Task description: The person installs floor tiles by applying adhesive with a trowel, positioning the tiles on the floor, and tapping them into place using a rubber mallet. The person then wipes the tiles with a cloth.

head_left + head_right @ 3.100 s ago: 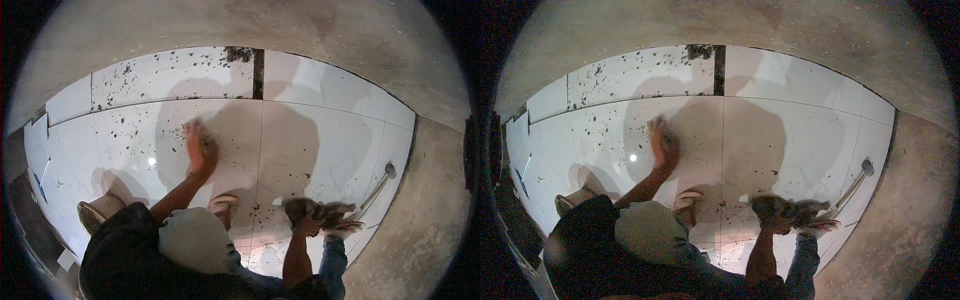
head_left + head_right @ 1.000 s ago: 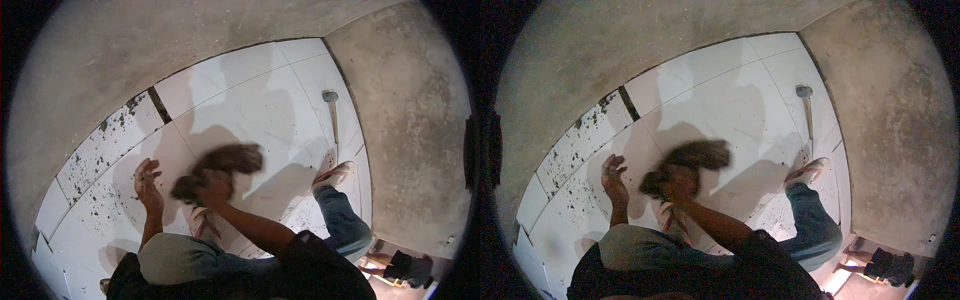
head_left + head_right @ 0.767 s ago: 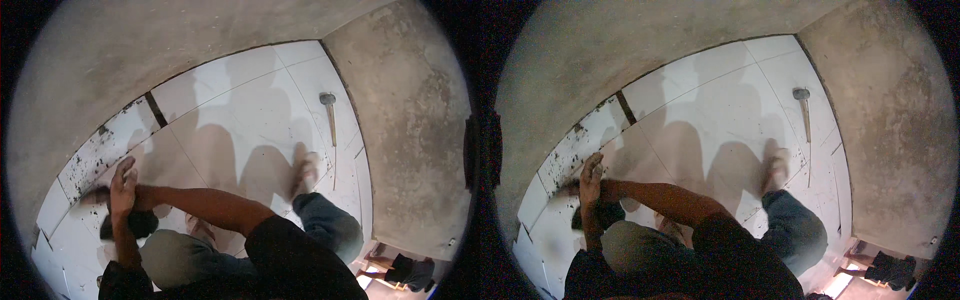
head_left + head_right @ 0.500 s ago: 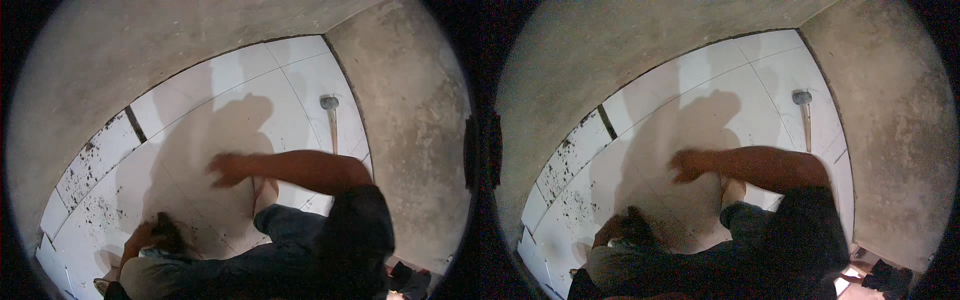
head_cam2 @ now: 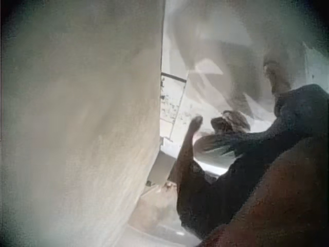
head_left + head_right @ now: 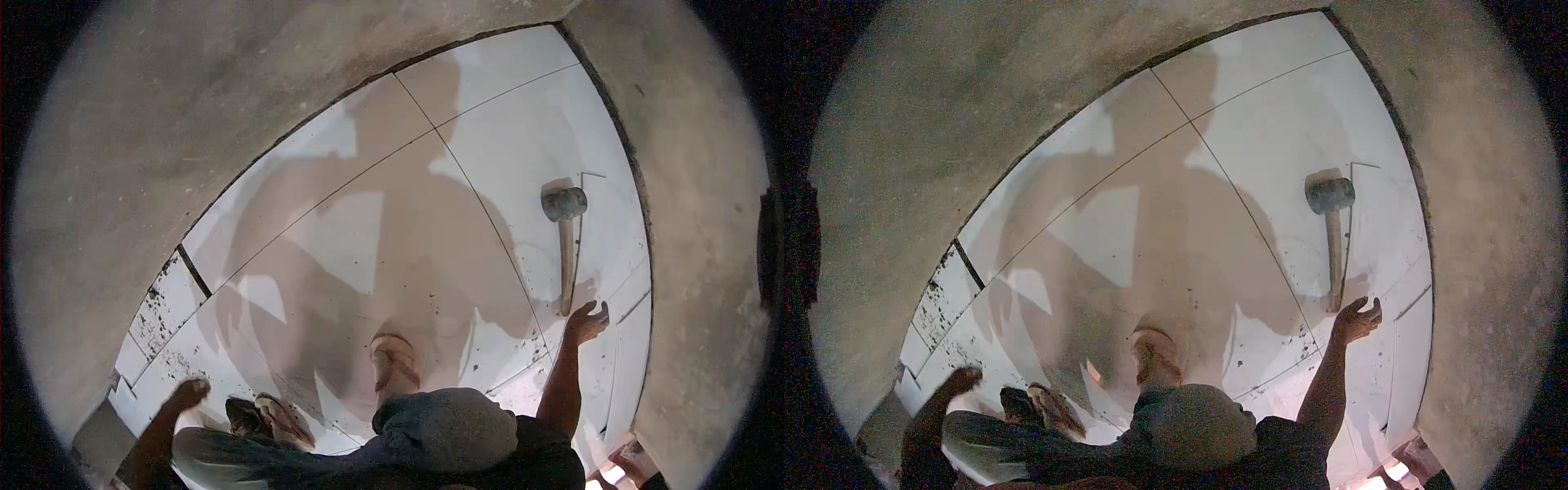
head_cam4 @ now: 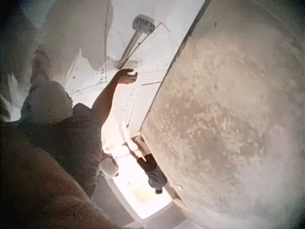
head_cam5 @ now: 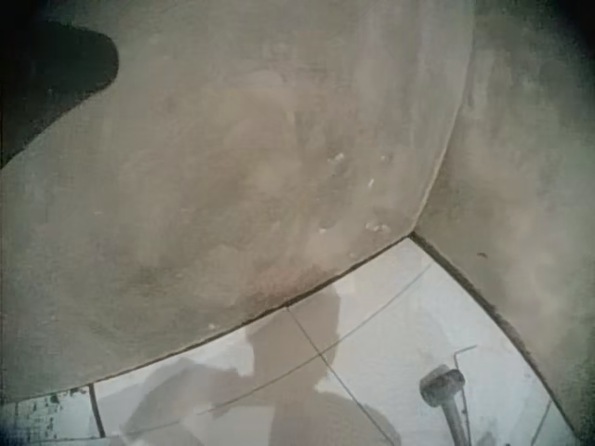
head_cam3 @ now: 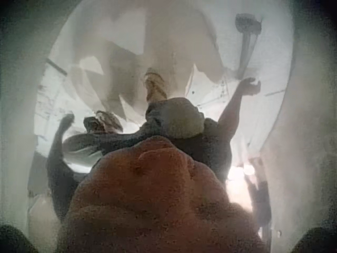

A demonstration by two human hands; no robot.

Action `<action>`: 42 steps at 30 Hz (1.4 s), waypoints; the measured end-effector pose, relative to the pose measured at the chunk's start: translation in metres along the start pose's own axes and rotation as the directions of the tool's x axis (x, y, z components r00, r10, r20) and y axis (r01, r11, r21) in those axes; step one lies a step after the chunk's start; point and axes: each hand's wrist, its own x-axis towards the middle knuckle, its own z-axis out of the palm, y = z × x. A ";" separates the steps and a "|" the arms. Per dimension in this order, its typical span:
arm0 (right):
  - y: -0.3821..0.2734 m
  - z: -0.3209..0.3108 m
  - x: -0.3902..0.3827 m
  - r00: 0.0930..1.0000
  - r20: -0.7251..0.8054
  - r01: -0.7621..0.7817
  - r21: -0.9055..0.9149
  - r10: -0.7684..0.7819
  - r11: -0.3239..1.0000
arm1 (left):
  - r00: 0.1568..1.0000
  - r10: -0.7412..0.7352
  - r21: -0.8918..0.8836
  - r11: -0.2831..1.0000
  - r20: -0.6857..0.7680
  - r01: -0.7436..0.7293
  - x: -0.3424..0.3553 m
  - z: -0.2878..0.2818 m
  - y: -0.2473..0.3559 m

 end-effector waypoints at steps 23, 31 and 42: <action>-0.110 -0.014 -0.046 0.851 0.194 0.384 0.404 -0.488 0.830 | 0.129 0.279 0.271 0.960 -0.952 -0.074 0.246 -0.216 0.396; -0.120 -0.061 -0.146 0.685 0.502 0.198 0.569 -0.528 0.798 | 0.037 0.416 0.415 0.909 -0.908 -0.027 0.271 -0.211 0.383; -0.103 -0.078 -0.171 0.482 0.397 0.475 0.630 -0.781 0.614 | -0.108 0.273 0.276 0.961 -0.956 -0.018 0.275 -0.218 0.396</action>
